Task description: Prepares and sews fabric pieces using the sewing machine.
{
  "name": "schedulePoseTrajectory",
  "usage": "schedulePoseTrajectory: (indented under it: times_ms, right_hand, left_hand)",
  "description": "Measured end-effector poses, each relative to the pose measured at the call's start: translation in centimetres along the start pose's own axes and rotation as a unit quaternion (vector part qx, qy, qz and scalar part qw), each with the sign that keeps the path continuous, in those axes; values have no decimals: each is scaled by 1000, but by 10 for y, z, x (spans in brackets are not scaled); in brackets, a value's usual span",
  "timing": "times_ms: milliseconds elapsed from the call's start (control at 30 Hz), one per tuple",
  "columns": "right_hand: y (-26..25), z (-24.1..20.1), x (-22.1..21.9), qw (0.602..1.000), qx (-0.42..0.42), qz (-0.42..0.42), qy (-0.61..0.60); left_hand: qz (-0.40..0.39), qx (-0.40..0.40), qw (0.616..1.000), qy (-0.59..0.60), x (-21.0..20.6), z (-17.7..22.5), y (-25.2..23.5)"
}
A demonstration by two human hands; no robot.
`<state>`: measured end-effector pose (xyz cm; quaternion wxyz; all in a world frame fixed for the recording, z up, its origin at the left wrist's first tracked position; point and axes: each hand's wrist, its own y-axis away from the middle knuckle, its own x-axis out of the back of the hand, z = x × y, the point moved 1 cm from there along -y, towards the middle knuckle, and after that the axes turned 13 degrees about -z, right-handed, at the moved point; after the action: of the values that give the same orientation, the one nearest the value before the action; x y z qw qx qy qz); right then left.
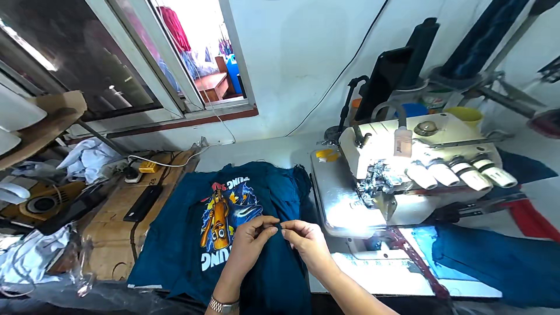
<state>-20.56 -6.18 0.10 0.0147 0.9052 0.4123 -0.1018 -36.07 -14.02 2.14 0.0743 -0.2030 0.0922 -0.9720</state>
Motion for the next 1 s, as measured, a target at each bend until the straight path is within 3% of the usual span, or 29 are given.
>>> schedulePoseTrajectory:
  times_ms: [200,333,533,633,800,900,1000]
  right_hand:
    - [4,-4,-4,998,21,-3,65]
    - [24,14,-16,982,124,13,145]
    - [57,9,-24,978,84,43,187]
    - [65,-16,-8,977,107,88,164]
    - [85,-53,49,953,154,222,139]
    - [99,-54,79,940,125,282,149]
    - [108,-44,93,941,108,292,136]
  left_hand:
    - [-37,34,999,3,4,-1,0]
    - [-30,10,999,6,11,2,5]
    - [36,-35,995,-81,10,17,10]
    - [21,-72,988,-137,-10,38,-8]
    - [-5,-152,979,-137,-83,83,-67]
    - [-42,-153,981,-114,-121,89,-87]
    - [-7,-162,966,-203,-139,84,-88]
